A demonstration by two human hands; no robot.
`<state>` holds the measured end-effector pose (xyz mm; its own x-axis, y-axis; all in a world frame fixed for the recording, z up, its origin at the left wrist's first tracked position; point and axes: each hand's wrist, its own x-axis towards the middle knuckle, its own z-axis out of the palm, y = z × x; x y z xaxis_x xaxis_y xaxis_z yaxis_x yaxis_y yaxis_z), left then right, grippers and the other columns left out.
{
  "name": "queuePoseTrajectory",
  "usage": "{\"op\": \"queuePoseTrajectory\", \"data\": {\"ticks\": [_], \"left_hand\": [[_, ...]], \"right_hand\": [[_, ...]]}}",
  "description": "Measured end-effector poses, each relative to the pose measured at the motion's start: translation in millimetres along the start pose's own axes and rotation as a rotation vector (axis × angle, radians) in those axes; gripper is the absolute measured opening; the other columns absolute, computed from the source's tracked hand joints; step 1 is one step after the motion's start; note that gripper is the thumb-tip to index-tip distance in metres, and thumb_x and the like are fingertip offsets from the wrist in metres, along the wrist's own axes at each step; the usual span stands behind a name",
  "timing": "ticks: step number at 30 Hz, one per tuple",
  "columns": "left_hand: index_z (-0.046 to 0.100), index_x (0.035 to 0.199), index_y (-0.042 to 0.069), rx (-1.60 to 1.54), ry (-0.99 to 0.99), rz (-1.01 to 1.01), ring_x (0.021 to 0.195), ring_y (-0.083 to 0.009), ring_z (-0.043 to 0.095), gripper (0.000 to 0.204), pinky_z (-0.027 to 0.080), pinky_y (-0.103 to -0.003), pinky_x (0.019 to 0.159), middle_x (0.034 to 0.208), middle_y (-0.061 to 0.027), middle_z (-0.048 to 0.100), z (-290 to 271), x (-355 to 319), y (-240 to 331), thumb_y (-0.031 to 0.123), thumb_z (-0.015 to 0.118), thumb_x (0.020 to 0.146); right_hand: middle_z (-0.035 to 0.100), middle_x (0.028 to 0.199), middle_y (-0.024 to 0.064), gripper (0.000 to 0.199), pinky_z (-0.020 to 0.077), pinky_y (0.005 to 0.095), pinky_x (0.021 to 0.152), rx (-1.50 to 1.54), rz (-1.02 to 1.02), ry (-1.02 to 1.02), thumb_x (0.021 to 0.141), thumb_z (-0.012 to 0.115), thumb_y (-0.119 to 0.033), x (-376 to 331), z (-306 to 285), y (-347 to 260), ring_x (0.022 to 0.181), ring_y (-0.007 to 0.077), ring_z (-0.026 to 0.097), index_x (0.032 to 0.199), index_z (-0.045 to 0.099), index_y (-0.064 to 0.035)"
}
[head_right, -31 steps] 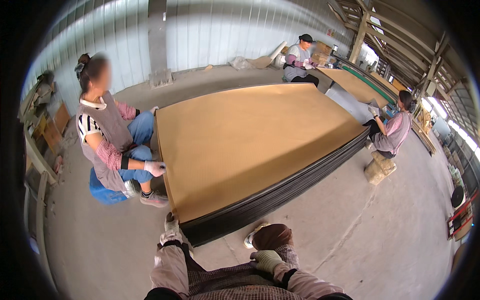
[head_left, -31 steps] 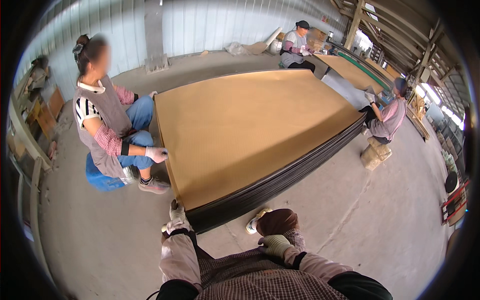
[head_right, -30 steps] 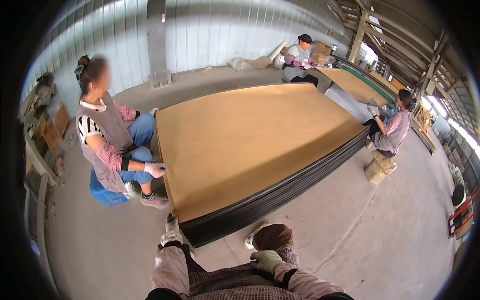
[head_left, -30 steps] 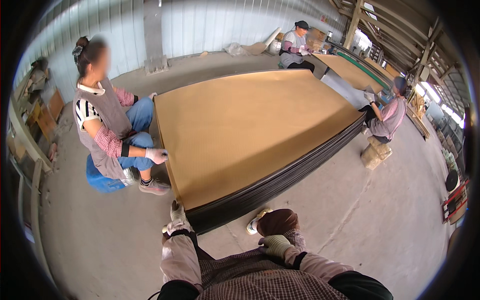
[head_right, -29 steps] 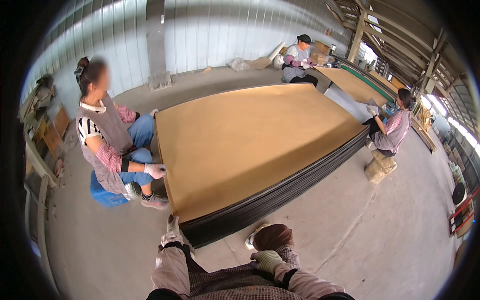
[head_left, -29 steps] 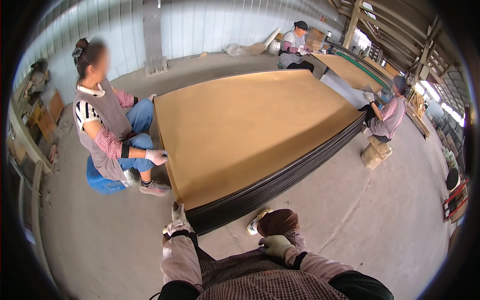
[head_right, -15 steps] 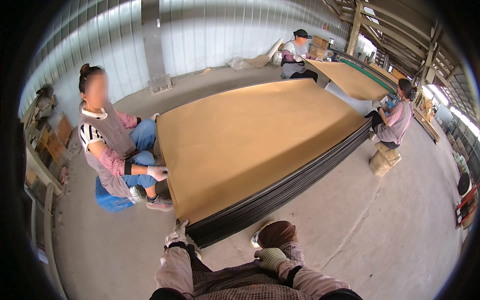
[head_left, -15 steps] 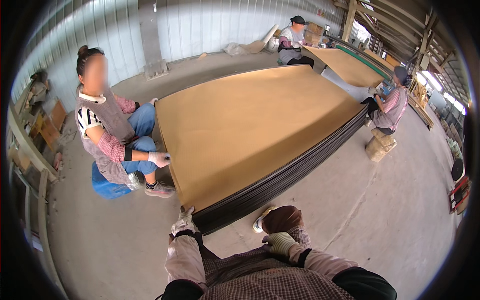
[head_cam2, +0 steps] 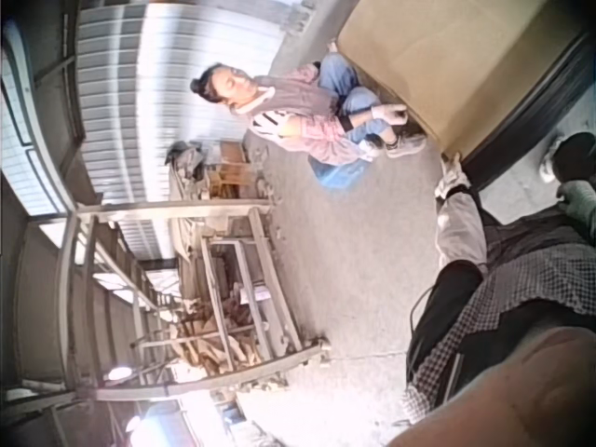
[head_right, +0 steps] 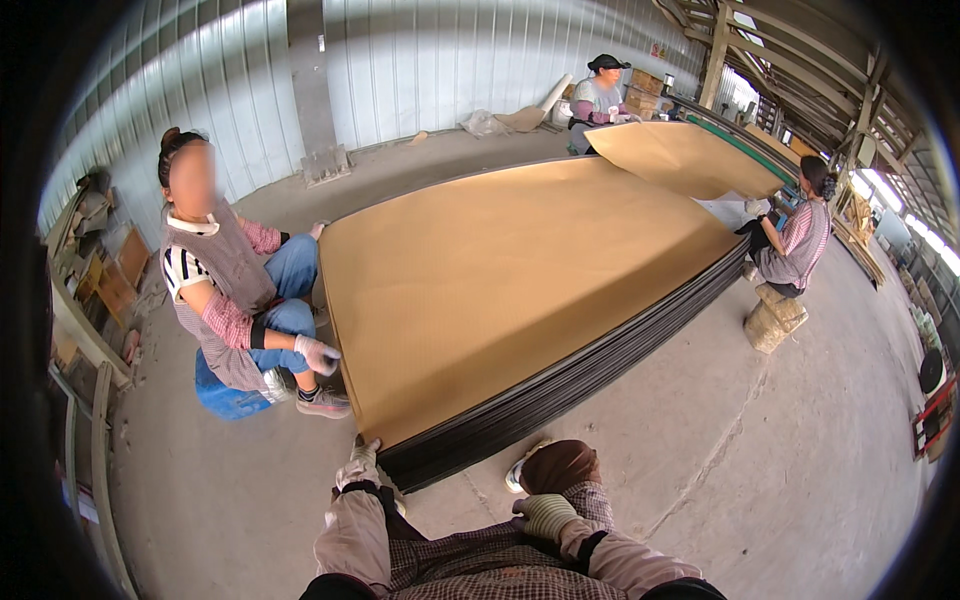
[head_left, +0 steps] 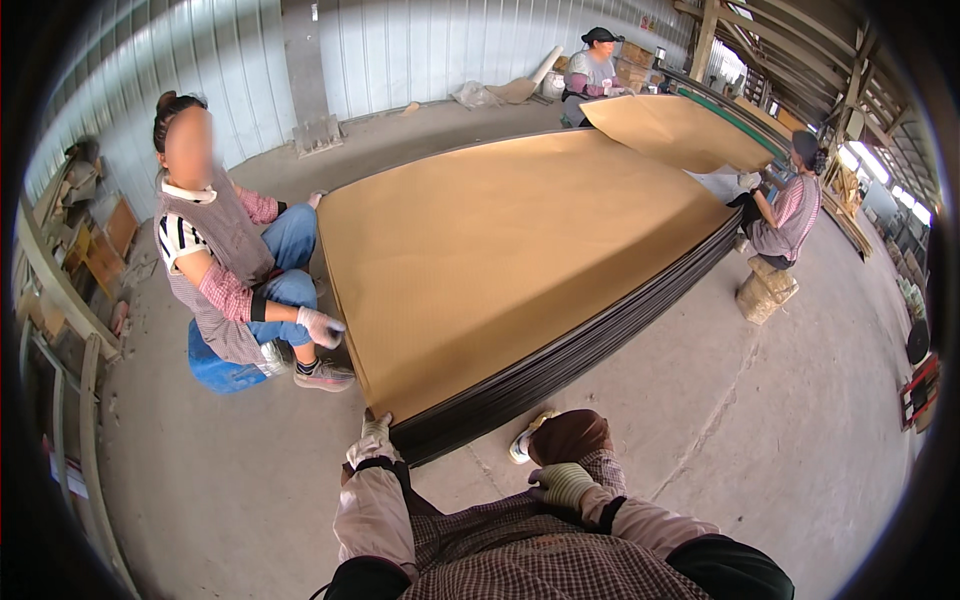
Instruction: Sorting and stacking industrial material sheets with a team in a factory.
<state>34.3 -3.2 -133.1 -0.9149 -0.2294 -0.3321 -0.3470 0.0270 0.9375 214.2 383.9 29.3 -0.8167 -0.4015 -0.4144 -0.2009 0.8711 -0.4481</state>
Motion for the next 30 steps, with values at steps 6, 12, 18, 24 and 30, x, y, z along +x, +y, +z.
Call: {"op": "queuePoseTrajectory", "data": {"ticks": [6, 12, 18, 24, 30], "left_hand": [[0.042, 0.144, 0.008, 0.066, 0.029, 0.009, 0.118, -0.0268, 0.059, 0.061, 0.045, -0.034, 0.098, 0.131, -0.0106, 0.060, 1, -20, 24, 0.015, 0.068, 0.090], [0.043, 0.145, 0.009, 0.100, 0.074, -0.071, 0.119, -0.0275, 0.058, 0.061, 0.045, -0.036, 0.099, 0.131, -0.0107, 0.061, -1, -44, 54, 0.018, 0.069, 0.090], [0.051, 0.140, 0.011, 0.130, -0.090, -0.135, 0.117, -0.0267, 0.060, 0.056, 0.043, -0.036, 0.102, 0.130, -0.0093, 0.063, -1, -38, 65, 0.023, 0.069, 0.089], [0.051, 0.140, 0.010, -0.184, -0.119, -0.093, 0.117, -0.0260, 0.060, 0.058, 0.046, -0.042, 0.098, 0.126, -0.0089, 0.064, -52, 50, -52, 0.025, 0.069, 0.087], [0.049, 0.140, 0.010, -0.467, 0.051, -0.253, 0.111, -0.0258, 0.062, 0.056, 0.049, -0.041, 0.094, 0.127, -0.0099, 0.064, -15, 45, -33, 0.027, 0.066, 0.090]], "right_hand": [[0.071, 0.095, 0.0179, 0.037, 0.0532, 0.0435, 0.081, -0.013, -0.014, 0.014, 0.087, 0.059, -0.036, 0, 3, 0, 0.092, 0.0369, 0.067, 0.110, 0.068, -0.0070], [0.070, 0.095, 0.0179, 0.036, 0.0533, 0.0437, 0.080, -0.010, -0.034, 0.032, 0.087, 0.059, -0.034, -1, 0, -4, 0.091, 0.0371, 0.067, 0.109, 0.068, -0.0069], [0.070, 0.095, 0.0179, 0.036, 0.0529, 0.0439, 0.081, -0.002, 0.006, 0.017, 0.087, 0.060, -0.034, -4, -1, -1, 0.091, 0.0372, 0.067, 0.109, 0.068, -0.0068], [0.070, 0.095, 0.0181, 0.036, 0.0527, 0.0439, 0.081, 0.013, -0.057, 0.015, 0.087, 0.060, -0.033, 3, -1, -13, 0.091, 0.0372, 0.066, 0.110, 0.068, -0.0068], [0.070, 0.095, 0.0174, 0.035, 0.0528, 0.0438, 0.081, 0.013, -0.011, 0.024, 0.089, 0.059, -0.034, -2, 5, 6, 0.092, 0.0372, 0.066, 0.109, 0.067, -0.0074]]}}
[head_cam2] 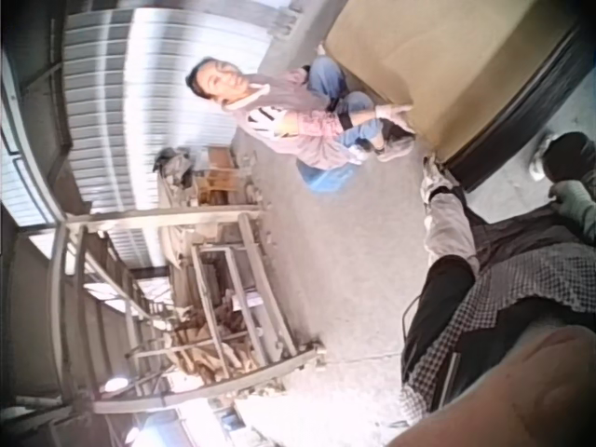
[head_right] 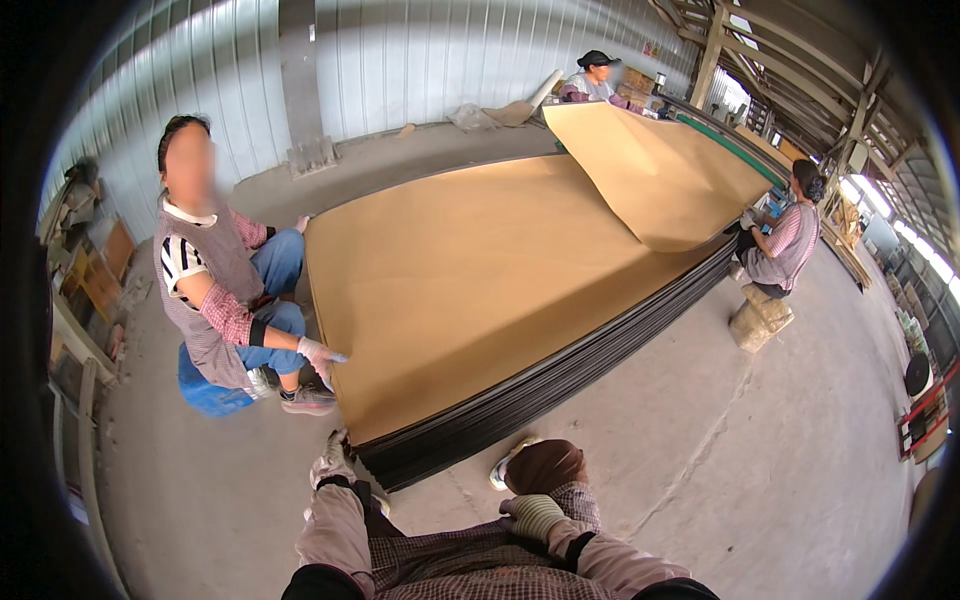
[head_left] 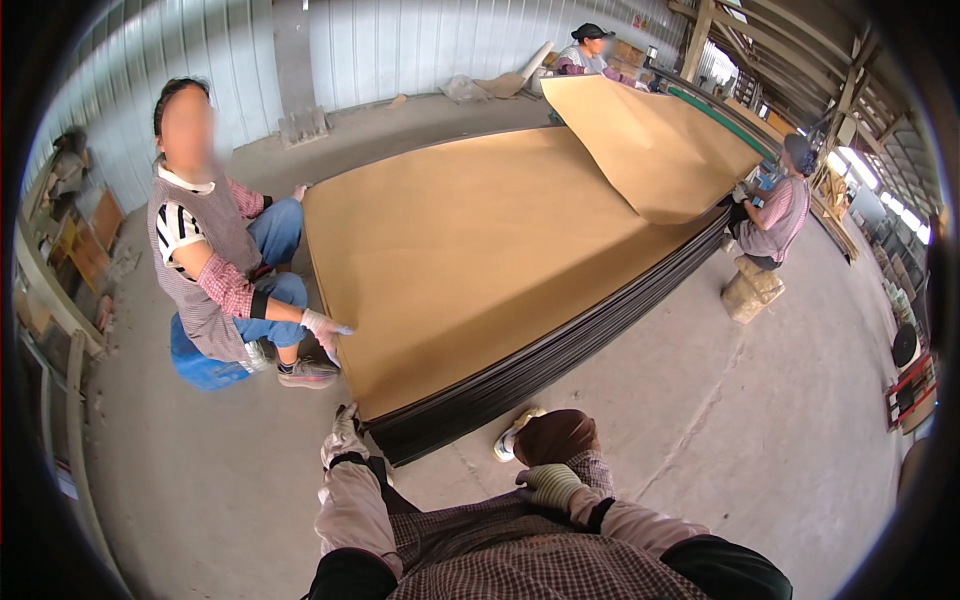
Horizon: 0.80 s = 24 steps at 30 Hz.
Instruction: Sorting and stacking industrial material sheets with a team in a factory.
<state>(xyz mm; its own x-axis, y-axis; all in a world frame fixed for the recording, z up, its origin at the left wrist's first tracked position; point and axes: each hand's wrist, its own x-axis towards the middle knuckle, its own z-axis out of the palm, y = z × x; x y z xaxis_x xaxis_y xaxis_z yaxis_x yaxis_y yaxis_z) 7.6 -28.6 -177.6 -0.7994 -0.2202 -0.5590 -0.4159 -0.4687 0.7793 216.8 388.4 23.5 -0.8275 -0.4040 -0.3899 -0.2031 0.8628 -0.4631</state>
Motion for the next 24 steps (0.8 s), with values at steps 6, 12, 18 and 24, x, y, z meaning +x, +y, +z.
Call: {"op": "queuePoseTrajectory", "data": {"ticks": [6, 12, 18, 24], "left_hand": [[0.054, 0.135, 0.011, 0.399, 0.081, 0.039, 0.111, -0.0269, 0.062, 0.057, 0.048, -0.040, 0.094, 0.129, -0.0108, 0.063, 12, -52, 35, 0.039, 0.065, 0.087], [0.058, 0.130, 0.011, 0.721, 0.092, -0.050, 0.112, -0.0279, 0.061, 0.061, 0.047, -0.039, 0.094, 0.131, -0.0118, 0.062, 72, -150, 106, 0.051, 0.065, 0.084], [0.064, 0.127, 0.009, 0.744, 0.166, -0.227, 0.117, -0.0302, 0.056, 0.068, 0.041, -0.039, 0.100, 0.131, -0.0149, 0.062, 41, -125, 97, 0.056, 0.069, 0.079], [0.064, 0.126, 0.018, 0.993, 0.059, -0.014, 0.119, -0.0312, 0.059, 0.070, 0.044, -0.037, 0.096, 0.130, -0.0130, 0.063, 59, -160, 121, 0.071, 0.054, 0.081]], "right_hand": [[0.070, 0.095, 0.0172, 0.035, 0.0528, 0.0441, 0.080, -0.007, -0.011, -0.018, 0.089, 0.059, -0.034, 5, -4, -6, 0.091, 0.0374, 0.066, 0.109, 0.067, -0.0074], [0.070, 0.096, 0.0176, 0.035, 0.0531, 0.0443, 0.080, -0.008, 0.017, -0.027, 0.089, 0.059, -0.034, 3, -8, -7, 0.091, 0.0373, 0.066, 0.109, 0.066, -0.0063], [0.070, 0.097, 0.0179, 0.036, 0.0528, 0.0445, 0.082, -0.009, 0.006, -0.042, 0.089, 0.058, -0.034, 4, -12, -16, 0.093, 0.0371, 0.066, 0.110, 0.066, -0.0065], [0.070, 0.097, 0.0183, 0.037, 0.0528, 0.0440, 0.082, -0.011, 0.036, -0.046, 0.089, 0.058, -0.035, 3, -19, -23, 0.093, 0.0376, 0.066, 0.111, 0.066, -0.0066]]}}
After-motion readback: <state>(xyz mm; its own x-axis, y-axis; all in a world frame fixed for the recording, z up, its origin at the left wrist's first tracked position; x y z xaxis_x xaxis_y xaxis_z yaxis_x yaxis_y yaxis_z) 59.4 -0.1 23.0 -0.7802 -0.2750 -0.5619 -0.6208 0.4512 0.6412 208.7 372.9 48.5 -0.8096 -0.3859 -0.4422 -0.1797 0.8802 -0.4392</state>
